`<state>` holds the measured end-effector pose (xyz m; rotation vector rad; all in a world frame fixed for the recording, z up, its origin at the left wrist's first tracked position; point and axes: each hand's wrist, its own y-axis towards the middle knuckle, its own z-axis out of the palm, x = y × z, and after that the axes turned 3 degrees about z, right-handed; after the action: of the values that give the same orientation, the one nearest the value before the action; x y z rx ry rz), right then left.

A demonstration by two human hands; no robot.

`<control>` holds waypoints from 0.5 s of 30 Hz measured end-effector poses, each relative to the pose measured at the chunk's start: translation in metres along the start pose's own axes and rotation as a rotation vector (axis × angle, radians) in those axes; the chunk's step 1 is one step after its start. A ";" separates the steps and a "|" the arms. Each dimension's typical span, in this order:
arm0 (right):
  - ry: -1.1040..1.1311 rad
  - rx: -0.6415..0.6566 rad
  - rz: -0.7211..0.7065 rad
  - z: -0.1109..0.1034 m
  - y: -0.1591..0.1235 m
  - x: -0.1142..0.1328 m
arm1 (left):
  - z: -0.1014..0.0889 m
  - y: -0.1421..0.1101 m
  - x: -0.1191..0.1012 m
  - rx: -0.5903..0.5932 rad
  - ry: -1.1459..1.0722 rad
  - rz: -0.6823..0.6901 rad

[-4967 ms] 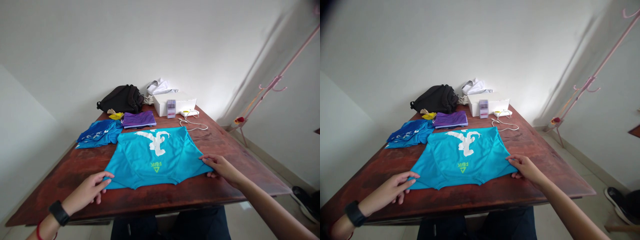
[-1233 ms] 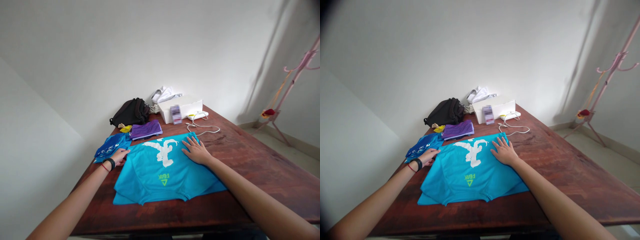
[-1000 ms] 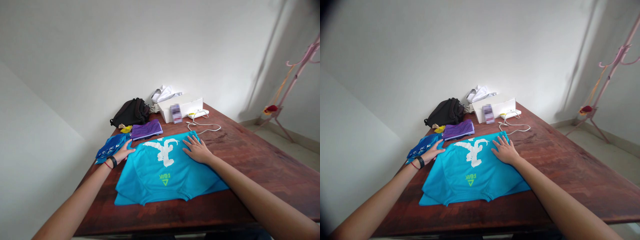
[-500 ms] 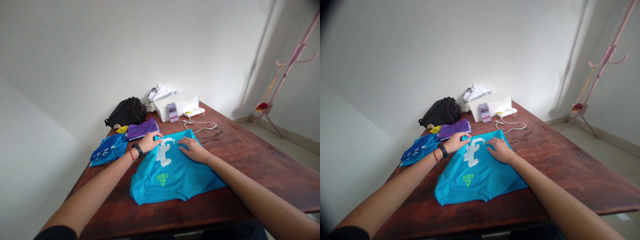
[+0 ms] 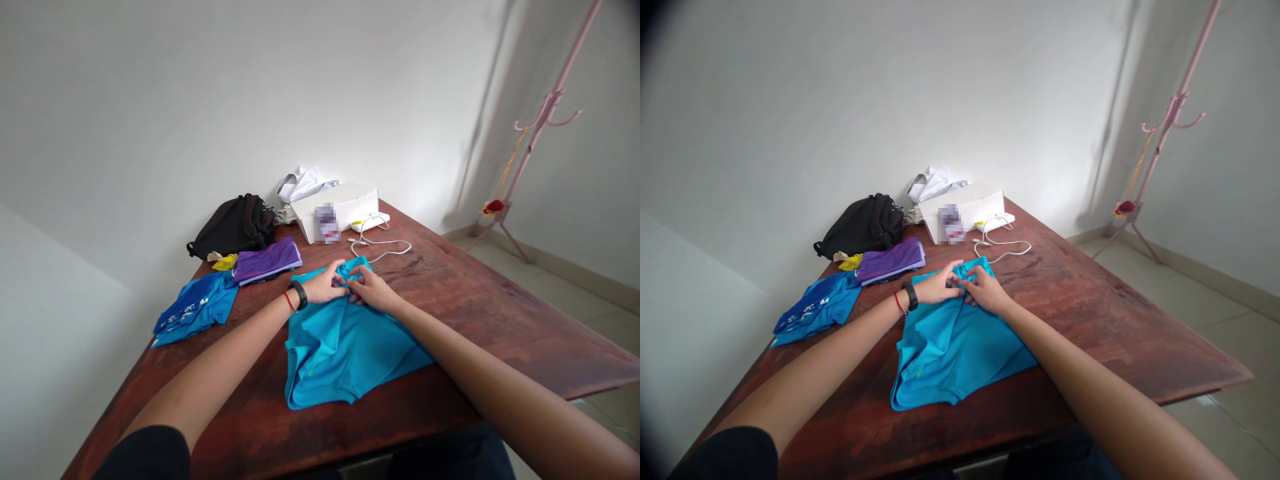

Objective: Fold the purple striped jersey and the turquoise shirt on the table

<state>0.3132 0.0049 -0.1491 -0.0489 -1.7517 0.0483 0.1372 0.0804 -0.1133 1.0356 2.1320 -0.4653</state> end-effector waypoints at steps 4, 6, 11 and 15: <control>-0.135 0.028 -0.077 0.000 -0.002 0.001 | -0.017 -0.008 0.009 -0.077 0.002 0.011; -0.182 0.046 -0.099 0.000 -0.001 0.001 | -0.027 -0.005 0.014 -0.137 0.050 0.011; -0.270 0.099 -0.138 -0.001 0.001 0.002 | -0.036 0.015 0.028 -0.165 0.139 -0.004; -0.234 0.117 -0.141 -0.001 0.001 0.001 | -0.035 0.037 0.039 -0.085 0.140 -0.036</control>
<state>0.3139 0.0057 -0.1476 0.1719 -1.9780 0.0554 0.1350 0.1441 -0.1182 1.0089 2.2763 -0.3245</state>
